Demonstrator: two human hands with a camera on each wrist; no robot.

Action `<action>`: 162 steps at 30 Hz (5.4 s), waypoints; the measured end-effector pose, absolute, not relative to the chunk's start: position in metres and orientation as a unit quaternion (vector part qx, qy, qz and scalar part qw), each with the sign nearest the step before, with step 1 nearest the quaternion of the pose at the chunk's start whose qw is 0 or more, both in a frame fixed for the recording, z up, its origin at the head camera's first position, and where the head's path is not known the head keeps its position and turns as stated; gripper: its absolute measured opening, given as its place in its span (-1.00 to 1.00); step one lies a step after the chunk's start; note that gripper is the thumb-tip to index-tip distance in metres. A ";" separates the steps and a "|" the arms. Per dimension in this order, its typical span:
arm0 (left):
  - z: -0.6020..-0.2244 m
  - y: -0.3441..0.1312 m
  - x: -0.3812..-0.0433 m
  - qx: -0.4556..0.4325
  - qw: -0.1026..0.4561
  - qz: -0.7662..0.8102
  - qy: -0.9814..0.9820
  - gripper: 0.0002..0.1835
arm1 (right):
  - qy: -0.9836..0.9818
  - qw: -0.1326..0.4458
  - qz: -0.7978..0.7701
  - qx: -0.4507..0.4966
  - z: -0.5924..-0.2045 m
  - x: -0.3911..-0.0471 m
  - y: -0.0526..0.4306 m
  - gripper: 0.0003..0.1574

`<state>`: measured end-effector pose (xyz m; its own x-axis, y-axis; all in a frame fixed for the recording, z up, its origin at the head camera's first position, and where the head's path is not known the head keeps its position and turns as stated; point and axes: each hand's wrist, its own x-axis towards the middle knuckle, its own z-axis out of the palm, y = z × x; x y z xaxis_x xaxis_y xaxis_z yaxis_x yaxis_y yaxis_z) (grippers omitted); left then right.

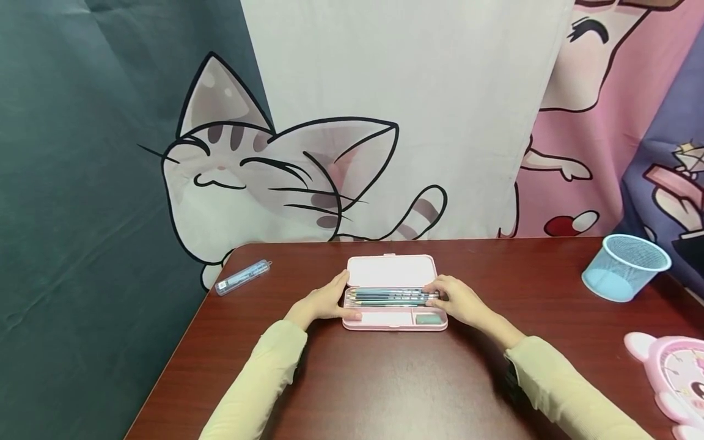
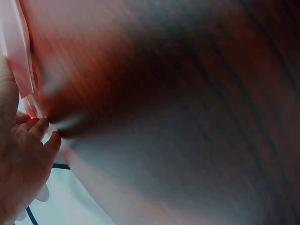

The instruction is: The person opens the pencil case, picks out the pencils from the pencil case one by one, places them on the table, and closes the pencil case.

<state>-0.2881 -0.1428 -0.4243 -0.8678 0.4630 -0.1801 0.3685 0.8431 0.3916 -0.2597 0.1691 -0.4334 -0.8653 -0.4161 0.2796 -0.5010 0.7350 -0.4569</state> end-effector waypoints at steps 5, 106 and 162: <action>-0.424 -0.139 -0.288 0.206 0.141 0.179 0.952 0.18 | -0.928 0.090 0.258 0.254 -0.432 -0.259 0.173 -0.74; -0.426 -0.133 -0.282 0.204 0.134 0.188 0.951 0.13 | -0.889 0.030 0.319 0.326 -0.425 -0.269 0.174 -0.74; -0.420 -0.137 -0.287 0.177 0.161 0.193 0.952 0.16 | -0.887 0.287 0.227 0.281 -0.441 -0.261 0.313 -0.76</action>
